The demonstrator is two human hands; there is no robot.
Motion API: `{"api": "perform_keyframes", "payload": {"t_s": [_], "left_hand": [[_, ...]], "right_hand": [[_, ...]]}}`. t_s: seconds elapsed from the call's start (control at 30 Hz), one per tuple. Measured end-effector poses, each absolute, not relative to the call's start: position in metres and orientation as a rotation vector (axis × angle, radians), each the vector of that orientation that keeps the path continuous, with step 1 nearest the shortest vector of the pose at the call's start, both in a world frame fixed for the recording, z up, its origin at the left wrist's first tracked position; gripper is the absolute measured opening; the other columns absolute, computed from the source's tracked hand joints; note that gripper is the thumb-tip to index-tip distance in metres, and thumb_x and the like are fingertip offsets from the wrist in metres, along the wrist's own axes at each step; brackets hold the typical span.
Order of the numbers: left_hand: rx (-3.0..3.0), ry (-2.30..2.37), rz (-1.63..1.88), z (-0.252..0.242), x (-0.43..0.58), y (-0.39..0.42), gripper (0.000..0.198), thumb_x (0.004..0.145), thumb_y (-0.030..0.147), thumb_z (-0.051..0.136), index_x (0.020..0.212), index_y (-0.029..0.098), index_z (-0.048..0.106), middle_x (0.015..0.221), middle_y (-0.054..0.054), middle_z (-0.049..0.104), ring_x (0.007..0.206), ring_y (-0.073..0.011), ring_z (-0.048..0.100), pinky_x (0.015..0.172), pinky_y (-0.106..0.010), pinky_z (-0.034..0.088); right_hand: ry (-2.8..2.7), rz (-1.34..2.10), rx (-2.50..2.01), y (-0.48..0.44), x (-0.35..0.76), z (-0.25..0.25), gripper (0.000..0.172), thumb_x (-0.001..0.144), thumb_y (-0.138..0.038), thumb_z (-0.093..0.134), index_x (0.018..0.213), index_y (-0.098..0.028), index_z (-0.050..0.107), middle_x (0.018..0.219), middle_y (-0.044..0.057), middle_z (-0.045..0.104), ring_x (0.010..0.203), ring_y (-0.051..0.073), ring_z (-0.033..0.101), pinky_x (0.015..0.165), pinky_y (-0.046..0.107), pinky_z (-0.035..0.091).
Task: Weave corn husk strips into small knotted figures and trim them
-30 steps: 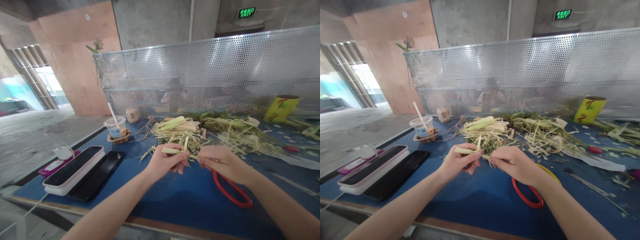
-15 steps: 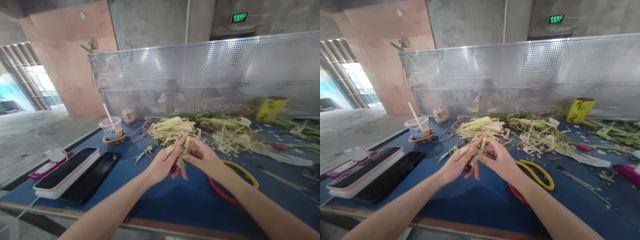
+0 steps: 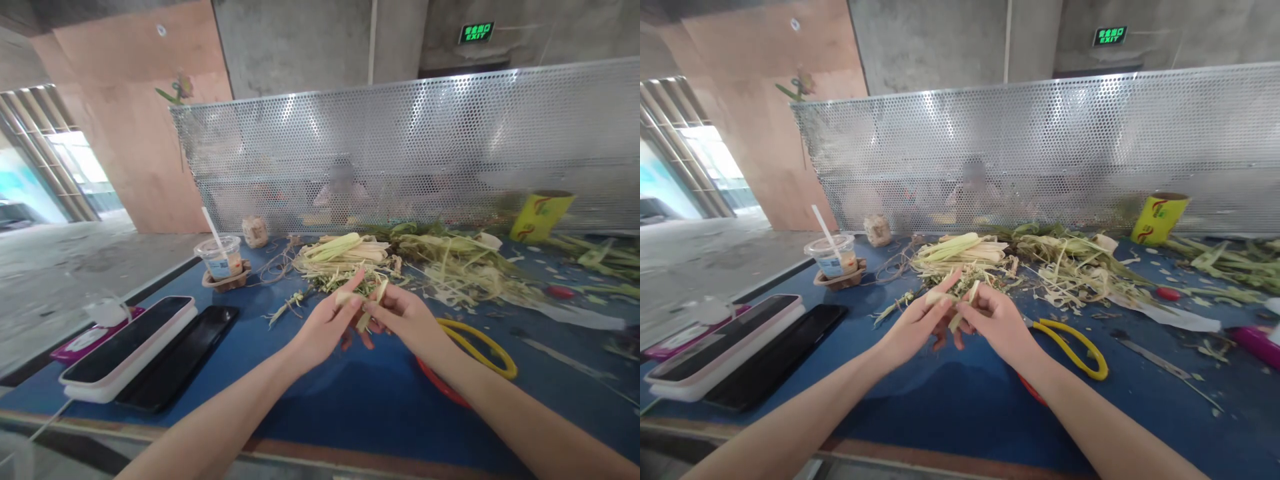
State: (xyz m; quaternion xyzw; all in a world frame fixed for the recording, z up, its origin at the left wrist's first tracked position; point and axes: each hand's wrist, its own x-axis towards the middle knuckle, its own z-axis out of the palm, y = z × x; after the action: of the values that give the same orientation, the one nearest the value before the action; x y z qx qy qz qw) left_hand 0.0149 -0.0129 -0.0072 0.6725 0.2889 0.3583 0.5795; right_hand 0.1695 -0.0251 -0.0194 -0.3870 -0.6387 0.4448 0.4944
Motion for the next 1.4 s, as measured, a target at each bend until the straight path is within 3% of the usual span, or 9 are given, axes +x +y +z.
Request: {"api": "perform_keyframes", "payload": {"t_s": [0.07, 0.13, 0.27, 0.47, 0.7, 0.93, 1.1, 1.4], "left_hand": [[1.577, 0.637, 0.836, -0.009, 0.015, -0.012, 0.068, 0.076, 0.035, 0.056, 0.133, 0.021, 0.023, 0.069, -0.004, 0.065, 0.054, -0.0130, 0.059, 0.037, -0.016, 0.037], [1.602, 0.658, 0.835, -0.010, 0.016, -0.011, 0.062, 0.073, 0.032, 0.059, 0.128, 0.017, 0.034, 0.065, -0.004, 0.065, 0.053, -0.0127, 0.058, 0.038, -0.016, 0.039], [1.669, 0.744, 0.870, -0.011, 0.019, -0.008, 0.039, 0.078, 0.032, 0.052, 0.110, 0.011, 0.056, 0.069, -0.008, 0.066, 0.057, -0.0143, 0.059, 0.042, -0.019, 0.042], [1.898, 0.923, 1.052, -0.009, 0.019, -0.014, 0.026, 0.081, 0.028, 0.046, 0.090, 0.017, 0.067, 0.068, -0.003, 0.065, 0.051, -0.0101, 0.052, 0.049, -0.020, 0.043], [1.745, 0.905, 1.031, -0.003, 0.024, -0.023, 0.023, 0.079, 0.029, 0.048, 0.072, 0.014, 0.066, 0.063, -0.004, 0.064, 0.052, -0.0126, 0.056, 0.050, -0.022, 0.046], [1.568, 0.839, 0.987, -0.005, 0.023, -0.022, 0.023, 0.076, 0.030, 0.052, 0.071, 0.011, 0.063, 0.065, -0.005, 0.066, 0.051, -0.0114, 0.057, 0.051, -0.023, 0.049], [1.390, 0.859, 1.033, -0.005, 0.018, -0.015, 0.020, 0.072, 0.030, 0.055, 0.065, 0.011, 0.058, 0.058, -0.004, 0.063, 0.050, -0.0123, 0.057, 0.045, -0.023, 0.046], [1.523, 0.790, 0.928, -0.009, 0.020, -0.011, 0.032, 0.074, 0.041, 0.051, 0.059, 0.013, 0.053, 0.049, -0.001, 0.056, 0.042, -0.0085, 0.049, 0.042, -0.020, 0.040]], "right_hand": [[-1.475, 1.080, -0.952, -0.022, 0.171, -0.020, 0.024, 0.072, -0.039, 0.060, 0.078, -0.019, 0.048, 0.050, -0.007, 0.049, 0.041, 0.006, 0.044, 0.040, 0.019, 0.030], [-1.429, 1.101, -0.958, -0.020, 0.172, -0.021, 0.029, 0.068, -0.039, 0.064, 0.081, -0.018, 0.049, 0.051, -0.007, 0.050, 0.041, 0.006, 0.043, 0.039, 0.019, 0.029], [-1.386, 1.047, -0.995, -0.019, 0.171, -0.021, 0.029, 0.067, -0.040, 0.064, 0.079, -0.017, 0.052, 0.049, -0.006, 0.049, 0.039, 0.006, 0.041, 0.038, 0.020, 0.029], [-1.296, 0.894, -1.089, -0.022, 0.166, -0.023, 0.028, 0.064, -0.042, 0.065, 0.075, -0.018, 0.054, 0.045, -0.006, 0.048, 0.036, 0.007, 0.038, 0.037, 0.021, 0.029], [-1.182, 0.916, -1.052, -0.021, 0.166, -0.024, 0.026, 0.065, -0.041, 0.065, 0.072, -0.019, 0.054, 0.043, -0.007, 0.048, 0.032, 0.006, 0.036, 0.033, 0.020, 0.027], [-1.171, 1.121, -0.975, -0.019, 0.171, -0.021, 0.028, 0.061, -0.039, 0.068, 0.070, -0.016, 0.056, 0.041, -0.007, 0.046, 0.031, 0.003, 0.029, 0.033, 0.019, 0.021], [-1.224, 1.418, -0.828, -0.023, 0.169, -0.013, 0.039, 0.071, -0.055, 0.052, 0.072, -0.016, 0.052, 0.049, 0.000, 0.055, 0.037, 0.008, 0.042, 0.038, 0.024, 0.031], [-1.462, 1.200, -0.941, -0.019, 0.169, -0.023, 0.034, 0.066, -0.041, 0.064, 0.082, -0.017, 0.046, 0.053, -0.006, 0.052, 0.038, 0.006, 0.040, 0.038, 0.021, 0.030]]}}
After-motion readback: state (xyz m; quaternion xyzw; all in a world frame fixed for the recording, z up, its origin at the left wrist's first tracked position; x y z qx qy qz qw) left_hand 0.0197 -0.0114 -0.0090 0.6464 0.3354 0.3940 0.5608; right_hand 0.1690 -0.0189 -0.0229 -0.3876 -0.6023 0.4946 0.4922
